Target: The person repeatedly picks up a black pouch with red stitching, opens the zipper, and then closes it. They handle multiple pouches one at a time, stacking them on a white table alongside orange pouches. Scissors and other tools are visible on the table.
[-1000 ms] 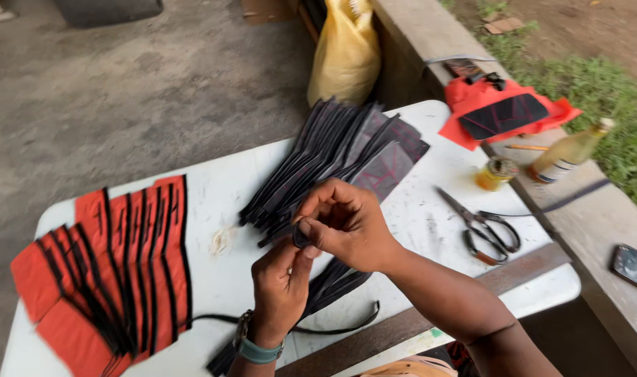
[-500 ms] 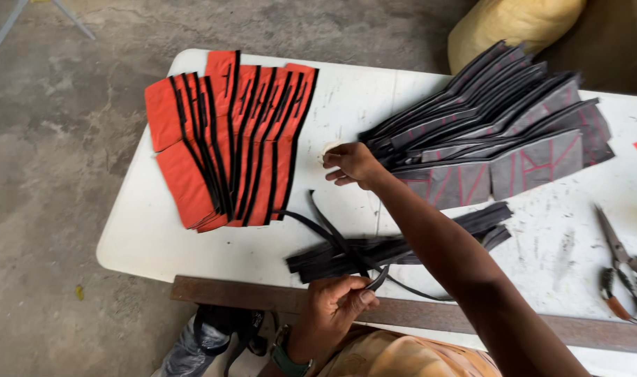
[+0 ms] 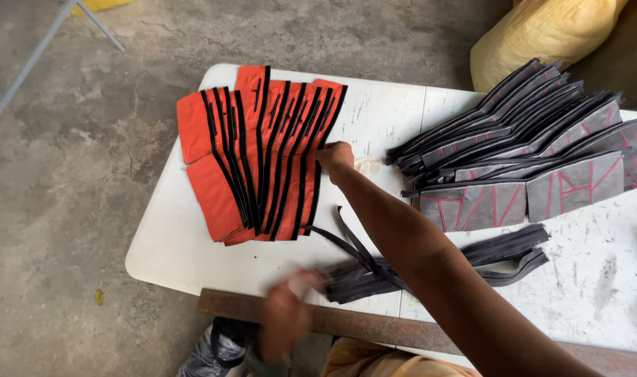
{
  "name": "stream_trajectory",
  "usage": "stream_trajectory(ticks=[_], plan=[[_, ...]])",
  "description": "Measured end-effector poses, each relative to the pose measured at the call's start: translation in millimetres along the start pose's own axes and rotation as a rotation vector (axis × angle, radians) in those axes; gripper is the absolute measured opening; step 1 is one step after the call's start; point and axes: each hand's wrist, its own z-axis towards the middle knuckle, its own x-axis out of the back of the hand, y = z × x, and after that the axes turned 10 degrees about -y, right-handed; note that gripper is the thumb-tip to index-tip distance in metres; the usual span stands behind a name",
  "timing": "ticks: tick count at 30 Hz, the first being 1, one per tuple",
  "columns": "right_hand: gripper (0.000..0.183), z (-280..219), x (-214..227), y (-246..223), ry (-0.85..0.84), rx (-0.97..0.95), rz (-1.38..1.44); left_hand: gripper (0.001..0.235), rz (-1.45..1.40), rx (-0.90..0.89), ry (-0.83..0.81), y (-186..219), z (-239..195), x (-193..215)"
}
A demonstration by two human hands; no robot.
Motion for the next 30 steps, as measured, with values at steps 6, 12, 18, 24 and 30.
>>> stream_trajectory(ticks=[6,12,18,24,30], plan=[[0.052,-11.6,-4.6,1.5,-0.163,-0.046,0.393,0.016,0.519,-0.309,0.619,-90.2,178.4,185.5],[0.066,-54.4,4.0,-2.3,-0.316,-0.062,0.359,0.01,0.836,-0.012,0.459,-158.3,237.4,174.2],[0.072,-99.4,30.2,23.0,-0.377,0.028,0.435,0.009,0.874,-0.133,0.376,-152.6,209.4,102.0],[0.062,-112.2,90.6,78.1,-0.124,0.268,0.401,0.011,0.822,-0.159,0.324,-144.4,165.7,24.5],[0.064,-136.3,174.3,31.4,0.329,0.866,0.202,0.006,0.688,-0.093,0.214,-117.5,182.8,45.3]])
